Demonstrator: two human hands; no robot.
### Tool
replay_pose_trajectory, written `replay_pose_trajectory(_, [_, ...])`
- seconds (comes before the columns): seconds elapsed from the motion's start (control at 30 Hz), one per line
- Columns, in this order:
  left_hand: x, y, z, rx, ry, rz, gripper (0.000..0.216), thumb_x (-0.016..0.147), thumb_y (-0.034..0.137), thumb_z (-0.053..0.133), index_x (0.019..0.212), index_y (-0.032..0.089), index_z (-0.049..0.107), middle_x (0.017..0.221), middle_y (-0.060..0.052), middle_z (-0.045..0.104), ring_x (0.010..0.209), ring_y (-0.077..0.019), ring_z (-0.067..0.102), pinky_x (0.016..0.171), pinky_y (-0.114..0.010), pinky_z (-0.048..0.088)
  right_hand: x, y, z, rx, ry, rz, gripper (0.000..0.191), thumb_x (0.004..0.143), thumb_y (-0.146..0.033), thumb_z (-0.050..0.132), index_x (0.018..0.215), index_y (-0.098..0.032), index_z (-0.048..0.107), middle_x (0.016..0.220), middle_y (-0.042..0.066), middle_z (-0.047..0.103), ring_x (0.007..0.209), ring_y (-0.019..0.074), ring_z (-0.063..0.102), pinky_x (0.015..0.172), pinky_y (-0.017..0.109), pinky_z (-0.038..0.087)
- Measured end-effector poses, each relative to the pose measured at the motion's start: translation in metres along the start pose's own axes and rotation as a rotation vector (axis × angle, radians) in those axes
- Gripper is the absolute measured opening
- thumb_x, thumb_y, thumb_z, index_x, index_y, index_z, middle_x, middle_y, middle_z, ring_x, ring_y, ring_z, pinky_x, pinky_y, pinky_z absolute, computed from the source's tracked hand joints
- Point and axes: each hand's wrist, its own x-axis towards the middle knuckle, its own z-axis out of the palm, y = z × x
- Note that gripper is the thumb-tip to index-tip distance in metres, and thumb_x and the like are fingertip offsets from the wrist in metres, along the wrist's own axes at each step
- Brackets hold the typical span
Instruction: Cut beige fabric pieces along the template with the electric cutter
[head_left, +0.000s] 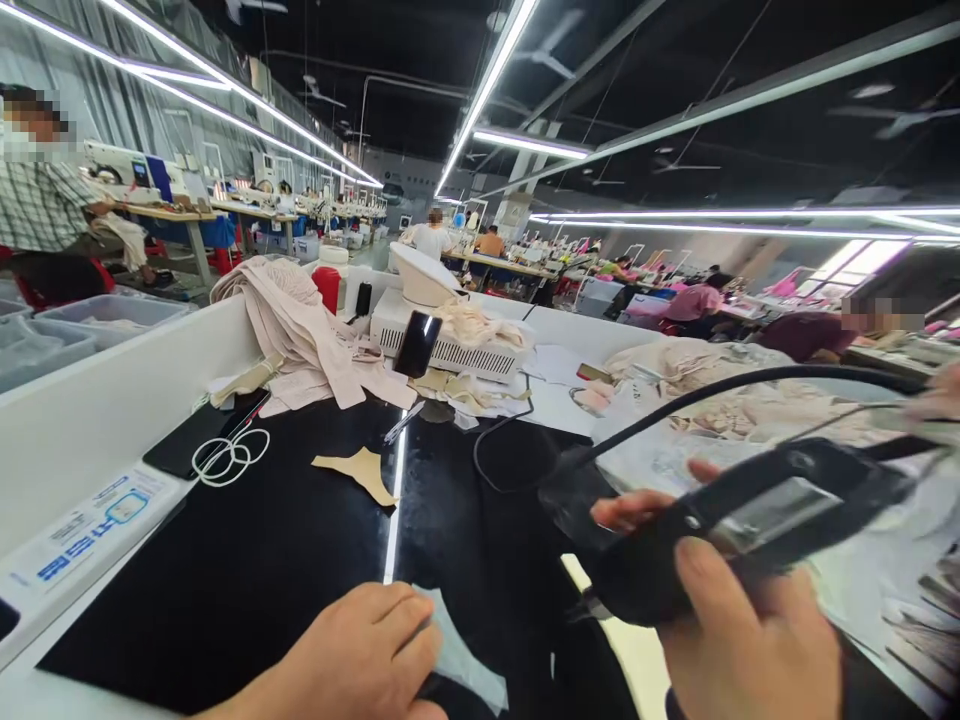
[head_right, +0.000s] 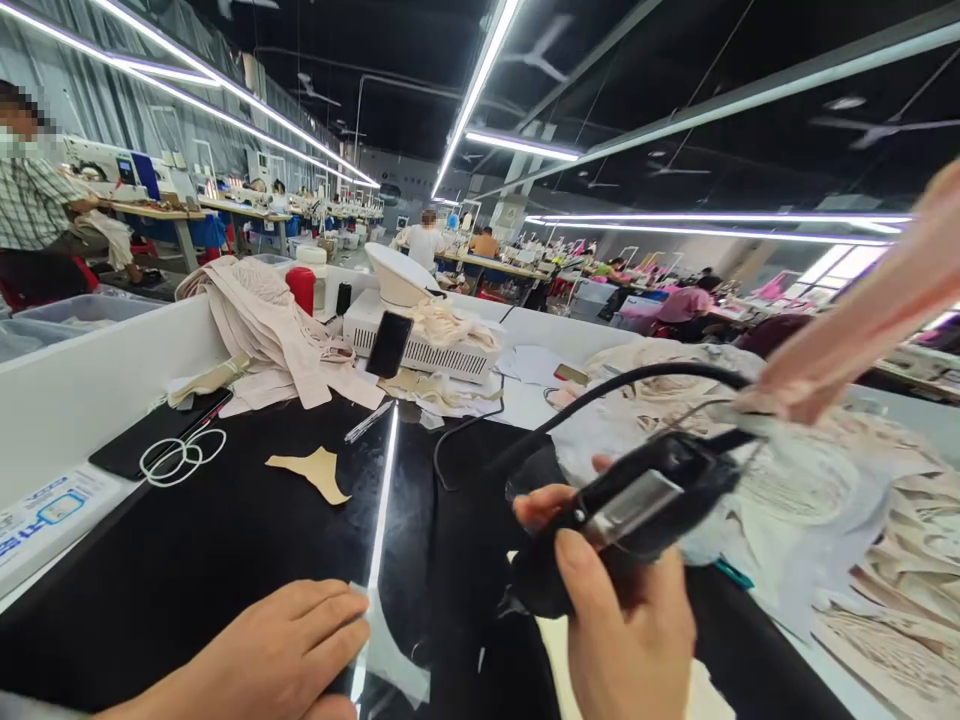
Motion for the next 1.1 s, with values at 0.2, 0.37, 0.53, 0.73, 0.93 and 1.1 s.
replay_pose_trajectory(0.2, [-0.005, -0.002, 0.017, 0.043, 0.122, 0.021, 0.058, 0.107, 0.052, 0.018, 0.099, 0.016, 0.064, 0.098, -0.003, 0.071, 0.089, -0.0144, 0.064, 0.077, -0.024, 0.05, -0.013, -0.003, 0.035, 0.113, -0.071, -0.037, 0.049, 0.083, -0.039, 0.074, 0.127, -0.03, 0.055, 0.087, 0.0, 0.067, 0.066, 0.0173, 0.065, 0.067, 0.036, 0.056])
replay_pose_trajectory(0.37, [-0.003, 0.001, 0.008, -0.005, 0.065, -0.004, 0.047, 0.105, 0.051, 0.035, 0.099, 0.015, 0.066, 0.098, -0.003, 0.073, 0.089, -0.0162, 0.066, 0.077, -0.026, 0.052, -0.03, -0.004, 0.059, 0.282, -0.214, -0.122, 0.042, 0.089, -0.035, 0.069, 0.128, -0.029, 0.054, 0.087, 0.001, 0.065, 0.064, 0.0158, 0.064, 0.057, 0.032, 0.057])
replay_pose_trajectory(0.53, [0.003, 0.005, -0.013, -0.036, -0.167, -0.024, 0.04, 0.095, 0.051, 0.059, 0.109, 0.014, 0.064, 0.111, -0.006, 0.072, 0.103, -0.0187, 0.066, 0.089, -0.028, 0.051, -0.039, -0.008, 0.081, 0.451, -0.233, -0.144, 0.039, 0.086, -0.035, 0.073, 0.121, -0.026, 0.057, 0.084, 0.0, 0.064, 0.064, 0.0148, 0.062, 0.052, 0.029, 0.056])
replay_pose_trajectory(0.73, [0.006, 0.008, -0.022, -0.039, -0.207, 0.0, 0.038, 0.099, 0.047, 0.055, 0.107, 0.011, 0.066, 0.111, -0.007, 0.073, 0.107, -0.0201, 0.065, 0.093, -0.03, 0.05, -0.039, -0.008, 0.093, 0.491, -0.221, -0.085, 0.04, 0.084, -0.038, 0.075, 0.118, -0.028, 0.057, 0.082, -0.001, 0.062, 0.063, 0.015, 0.06, 0.051, 0.03, 0.053])
replay_pose_trajectory(0.93, [0.008, 0.008, -0.027, -0.044, -0.194, -0.001, 0.037, 0.1, 0.044, 0.054, 0.109, 0.01, 0.067, 0.113, -0.007, 0.073, 0.108, -0.0203, 0.065, 0.095, -0.031, 0.05, -0.042, -0.004, 0.096, 0.479, -0.235, -0.094, 0.042, 0.084, -0.042, 0.075, 0.118, -0.028, 0.055, 0.082, -0.001, 0.061, 0.061, 0.0163, 0.06, 0.051, 0.032, 0.052])
replay_pose_trajectory(1.1, [0.008, 0.007, -0.03, -0.047, -0.197, -0.009, 0.035, 0.101, 0.042, 0.053, 0.109, 0.011, 0.067, 0.115, -0.007, 0.073, 0.108, -0.019, 0.065, 0.094, -0.029, 0.05, -0.043, 0.001, 0.096, 0.481, -0.241, -0.094, 0.041, 0.085, -0.038, 0.074, 0.119, -0.026, 0.053, 0.082, -0.001, 0.062, 0.06, 0.0154, 0.06, 0.052, 0.032, 0.052])
